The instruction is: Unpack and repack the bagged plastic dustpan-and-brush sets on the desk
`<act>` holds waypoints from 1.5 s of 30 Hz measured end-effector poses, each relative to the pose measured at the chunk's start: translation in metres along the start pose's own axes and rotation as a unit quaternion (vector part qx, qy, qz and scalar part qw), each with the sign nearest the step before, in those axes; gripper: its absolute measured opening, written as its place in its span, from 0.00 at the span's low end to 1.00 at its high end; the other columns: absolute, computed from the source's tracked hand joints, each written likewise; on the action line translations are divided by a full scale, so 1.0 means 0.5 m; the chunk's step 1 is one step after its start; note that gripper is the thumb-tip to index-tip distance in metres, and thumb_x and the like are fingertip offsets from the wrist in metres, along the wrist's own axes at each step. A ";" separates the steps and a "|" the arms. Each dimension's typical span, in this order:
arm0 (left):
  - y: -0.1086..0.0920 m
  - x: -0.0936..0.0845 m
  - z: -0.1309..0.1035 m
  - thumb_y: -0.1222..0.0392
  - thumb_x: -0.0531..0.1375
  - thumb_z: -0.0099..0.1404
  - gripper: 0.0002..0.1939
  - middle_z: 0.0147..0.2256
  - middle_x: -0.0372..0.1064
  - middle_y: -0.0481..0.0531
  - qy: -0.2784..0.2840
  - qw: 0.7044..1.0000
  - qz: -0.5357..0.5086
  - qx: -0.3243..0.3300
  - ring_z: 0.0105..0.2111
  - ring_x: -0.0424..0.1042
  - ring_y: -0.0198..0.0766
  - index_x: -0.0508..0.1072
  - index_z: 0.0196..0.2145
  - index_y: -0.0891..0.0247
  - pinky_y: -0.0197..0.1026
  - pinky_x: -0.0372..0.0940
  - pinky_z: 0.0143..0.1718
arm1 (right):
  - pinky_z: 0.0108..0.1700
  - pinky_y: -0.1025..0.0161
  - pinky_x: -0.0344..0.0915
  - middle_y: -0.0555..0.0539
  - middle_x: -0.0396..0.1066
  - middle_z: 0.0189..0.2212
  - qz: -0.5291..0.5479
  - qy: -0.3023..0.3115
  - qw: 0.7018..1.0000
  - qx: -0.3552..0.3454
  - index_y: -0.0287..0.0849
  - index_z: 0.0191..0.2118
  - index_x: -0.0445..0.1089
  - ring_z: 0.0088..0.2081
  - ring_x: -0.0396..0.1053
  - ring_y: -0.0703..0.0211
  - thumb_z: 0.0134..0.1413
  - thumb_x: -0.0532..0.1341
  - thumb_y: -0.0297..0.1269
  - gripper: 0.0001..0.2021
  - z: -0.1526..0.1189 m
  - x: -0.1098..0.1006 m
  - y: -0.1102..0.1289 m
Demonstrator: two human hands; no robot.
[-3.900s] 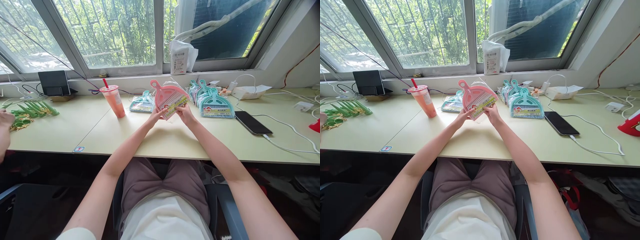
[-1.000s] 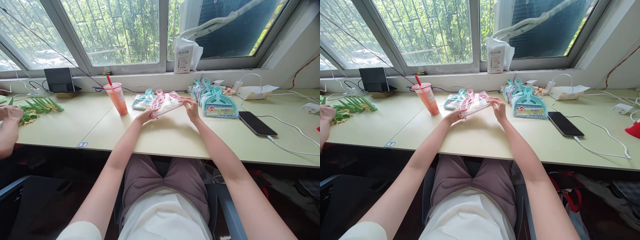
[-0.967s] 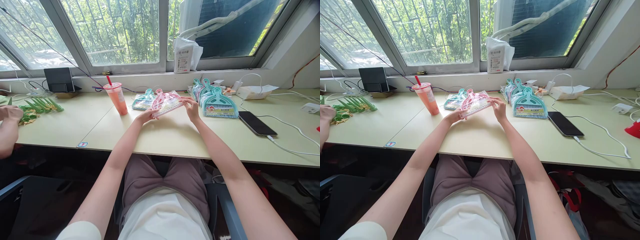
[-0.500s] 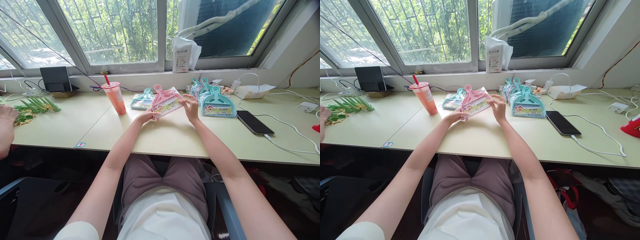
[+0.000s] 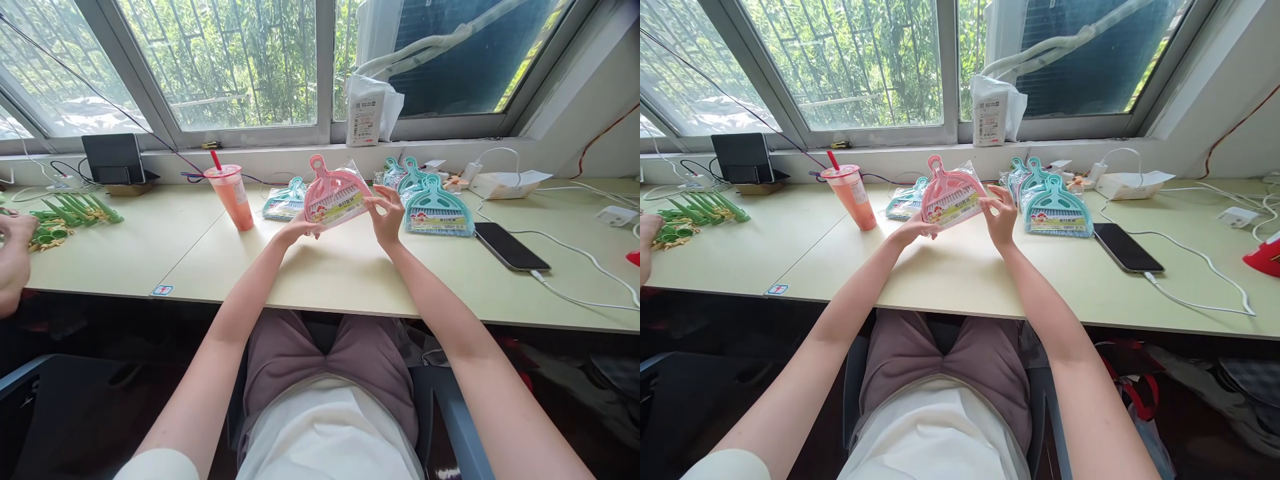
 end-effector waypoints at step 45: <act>-0.039 0.015 0.003 0.47 0.73 0.51 0.41 0.47 0.75 0.59 -0.068 0.993 -0.092 0.009 0.38 0.79 0.44 0.64 0.59 0.59 0.37 0.70 0.32 | 0.38 0.55 0.76 0.47 0.78 0.30 0.297 0.084 0.894 0.325 0.44 0.39 0.77 0.37 0.76 0.53 0.46 0.70 0.50 0.17 -0.020 0.084 -0.156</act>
Point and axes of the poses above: each hand's wrist, its own z-axis towards the middle knuckle, its own x-axis out of the palm, y = z × x, the point moved 9 cm from there along z, towards the middle knuckle
